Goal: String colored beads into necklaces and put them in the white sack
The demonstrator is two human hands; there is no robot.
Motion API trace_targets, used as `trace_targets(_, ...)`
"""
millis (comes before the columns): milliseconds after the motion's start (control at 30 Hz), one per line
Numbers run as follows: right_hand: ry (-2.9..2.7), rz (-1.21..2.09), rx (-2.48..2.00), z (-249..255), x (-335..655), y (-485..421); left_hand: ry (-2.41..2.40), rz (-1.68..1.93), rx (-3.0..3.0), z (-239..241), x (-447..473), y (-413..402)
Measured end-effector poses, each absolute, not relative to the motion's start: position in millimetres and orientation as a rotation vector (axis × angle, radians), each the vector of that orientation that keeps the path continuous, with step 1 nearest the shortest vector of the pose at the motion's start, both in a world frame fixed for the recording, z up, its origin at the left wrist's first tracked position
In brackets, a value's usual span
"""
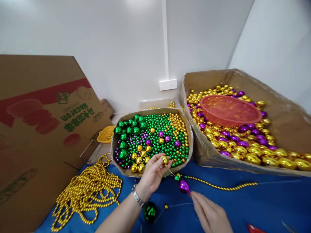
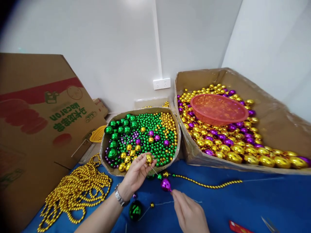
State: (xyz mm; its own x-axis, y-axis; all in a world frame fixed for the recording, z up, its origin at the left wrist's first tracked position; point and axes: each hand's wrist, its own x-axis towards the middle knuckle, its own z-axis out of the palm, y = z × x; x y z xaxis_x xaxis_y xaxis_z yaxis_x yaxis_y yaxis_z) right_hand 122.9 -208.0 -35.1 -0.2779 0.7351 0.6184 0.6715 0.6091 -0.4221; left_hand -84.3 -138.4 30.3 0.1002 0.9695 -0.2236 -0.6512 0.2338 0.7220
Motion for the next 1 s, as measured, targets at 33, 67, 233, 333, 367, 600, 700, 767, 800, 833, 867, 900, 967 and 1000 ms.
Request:
trace_targets(33,-2.005,0.101,-1.113,-36,122,-208,0.771,1.281,0.522,30,-83,-140)
trace_targets(67,-1.996,0.105,-1.115,-36,121,-209,0.768,1.282,0.537,30,-81,-142)
trace_targets(233,-1.935,0.180,-1.141,-39,117,-209,0.749,1.230,0.655,25,-74,-155)
trace_targets(333,-1.907,0.261,-1.129,-39,116,-209,0.732,1.186,0.654,23,-74,-159)
trace_targets(367,-1.904,0.286,-1.122,-40,116,-209,0.730,1.173,0.650,23,-74,-160)
trace_targets(600,-1.798,0.614,-1.285,-51,116,-217,0.827,1.248,0.837,22,-74,-164)
trace_targets(700,-1.819,0.696,-1.230,-52,118,-219,0.797,1.230,0.770,20,-73,-165)
trace_targets(767,-1.836,0.659,-1.186,-51,119,-218,0.827,1.244,0.793,18,-73,-166)
trace_targets(800,-1.839,0.618,-1.181,-50,120,-217,0.850,1.254,0.823,17,-73,-166)
trace_targets(833,-1.839,0.565,-1.189,-49,120,-216,0.869,1.261,0.854,16,-73,-166)
trace_targets(867,-1.835,0.505,-1.204,-48,120,-215,0.881,1.266,0.878,15,-72,-167)
trace_targets(900,-1.827,0.444,-1.218,-48,120,-215,0.885,1.268,0.888,15,-72,-167)
trace_targets(967,-1.814,0.363,-1.238,-47,120,-214,0.877,1.274,0.869,16,-71,-168)
trace_targets(1000,-1.813,0.348,-1.236,-47,120,-214,0.874,1.277,0.847,16,-71,-168)
